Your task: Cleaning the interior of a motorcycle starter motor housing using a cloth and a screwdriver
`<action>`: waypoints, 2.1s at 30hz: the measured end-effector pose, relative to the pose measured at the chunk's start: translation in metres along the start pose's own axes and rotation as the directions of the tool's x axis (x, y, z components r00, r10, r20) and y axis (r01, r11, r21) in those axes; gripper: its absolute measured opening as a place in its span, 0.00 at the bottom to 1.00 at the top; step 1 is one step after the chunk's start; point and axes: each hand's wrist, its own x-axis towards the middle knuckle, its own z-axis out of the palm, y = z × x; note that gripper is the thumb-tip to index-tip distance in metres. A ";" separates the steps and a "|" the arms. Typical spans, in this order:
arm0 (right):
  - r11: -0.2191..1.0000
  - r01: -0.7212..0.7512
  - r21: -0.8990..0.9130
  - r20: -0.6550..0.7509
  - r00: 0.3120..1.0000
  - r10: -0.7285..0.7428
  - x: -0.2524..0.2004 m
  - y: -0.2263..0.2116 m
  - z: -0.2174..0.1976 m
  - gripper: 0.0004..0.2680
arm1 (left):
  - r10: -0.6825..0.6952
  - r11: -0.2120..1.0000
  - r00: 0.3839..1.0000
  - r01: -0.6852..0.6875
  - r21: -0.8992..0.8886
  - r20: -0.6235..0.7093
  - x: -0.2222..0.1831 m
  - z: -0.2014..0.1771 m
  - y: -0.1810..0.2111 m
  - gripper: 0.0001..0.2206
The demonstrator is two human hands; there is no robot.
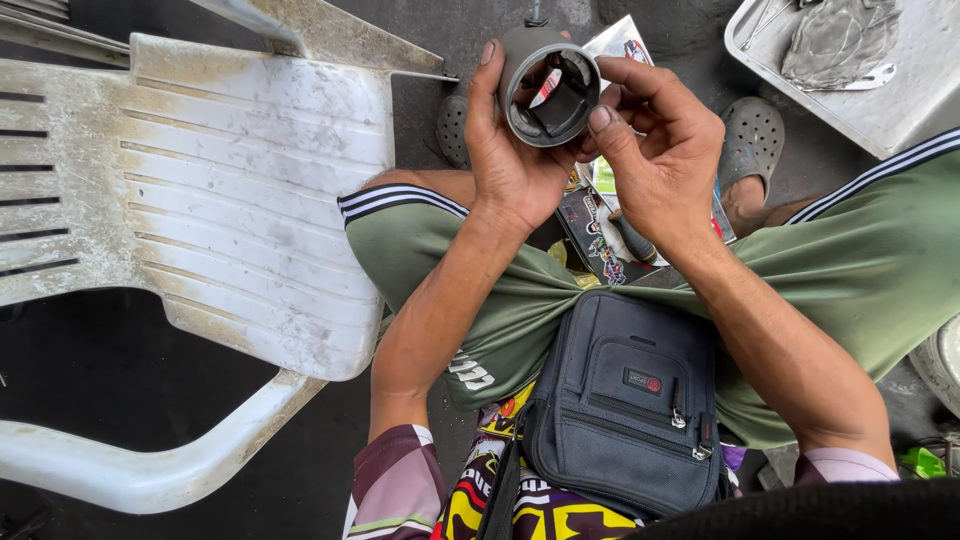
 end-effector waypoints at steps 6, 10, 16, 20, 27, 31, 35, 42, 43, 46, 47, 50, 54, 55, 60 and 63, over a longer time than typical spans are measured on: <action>0.998 0.039 -0.051 0.020 0.999 -0.038 -0.006 -0.007 0.001 0.10 | -0.064 0.997 0.994 0.067 -0.031 0.084 -0.002 -0.006 0.002 0.30; 0.975 0.153 -0.160 0.045 0.988 -0.148 -0.007 -0.012 0.001 0.10 | -0.041 0.989 0.987 0.062 -0.135 0.153 -0.006 -0.004 0.001 0.31; 0.963 0.207 -0.174 0.040 0.978 -0.203 -0.007 -0.014 0.003 0.10 | 0.000 0.975 0.969 0.055 -0.213 0.248 -0.005 -0.006 -0.002 0.33; 0.929 0.248 -0.274 0.082 0.969 -0.235 -0.004 -0.017 0.000 0.13 | 0.056 0.970 0.937 0.030 -0.239 0.345 -0.004 -0.014 -0.008 0.31; 0.754 0.454 -0.476 0.178 0.889 -0.423 -0.003 -0.011 -0.016 0.12 | -0.038 0.966 0.966 0.102 -0.237 0.257 -0.005 -0.018 -0.012 0.21; 0.458 0.730 -0.507 0.375 0.666 -0.645 0.013 -0.015 -0.021 0.13 | -0.092 0.947 0.903 0.210 -0.242 0.421 0.008 -0.031 -0.021 0.26; 0.515 0.643 -0.567 0.227 0.722 -0.653 0.003 -0.012 -0.011 0.03 | -0.033 0.940 0.881 0.188 -0.285 0.472 0.005 -0.027 -0.020 0.35; 0.439 0.440 -0.783 0.313 0.890 -0.332 -0.022 -0.003 0.014 0.19 | -0.019 0.931 0.927 0.153 -0.331 0.374 -0.002 -0.029 -0.019 0.36; 0.436 0.439 -0.786 0.315 0.890 -0.329 -0.018 -0.009 0.016 0.19 | -0.020 0.929 0.927 0.156 -0.336 0.375 -0.002 -0.029 -0.019 0.36; 0.508 0.314 -0.802 0.353 0.935 -0.020 -0.010 -0.022 0.018 0.21 | 0.024 0.934 0.913 0.125 -0.335 0.407 -0.002 -0.030 -0.022 0.35; 0.499 0.337 -0.798 0.375 0.927 -0.026 -0.008 -0.022 0.017 0.20 | 0.023 0.947 0.916 0.109 -0.302 0.402 -0.001 -0.030 -0.024 0.35; 0.489 0.370 -0.790 0.412 0.911 -0.022 -0.006 -0.023 0.017 0.16 | 0.023 0.960 0.920 0.089 -0.265 0.391 -0.002 -0.030 -0.024 0.35; 0.497 0.389 -0.775 0.426 0.904 -0.043 -0.005 -0.017 0.015 0.11 | -0.022 0.954 0.904 0.147 -0.263 0.427 -0.004 -0.026 -0.023 0.38; 0.499 0.388 -0.775 0.426 0.904 -0.042 -0.005 -0.012 0.013 0.11 | -0.023 0.954 0.905 0.147 -0.263 0.425 -0.005 -0.020 -0.023 0.38; 0.491 0.377 -0.785 0.410 0.911 -0.045 -0.006 0.003 0.008 0.09 | 0.024 0.986 0.950 0.028 -0.162 0.310 -0.011 0.002 -0.023 0.27; 0.512 0.364 -0.778 0.403 0.914 -0.037 -0.005 0.002 0.011 0.11 | 0.035 0.988 0.950 0.013 -0.153 0.311 -0.010 0.002 -0.023 0.26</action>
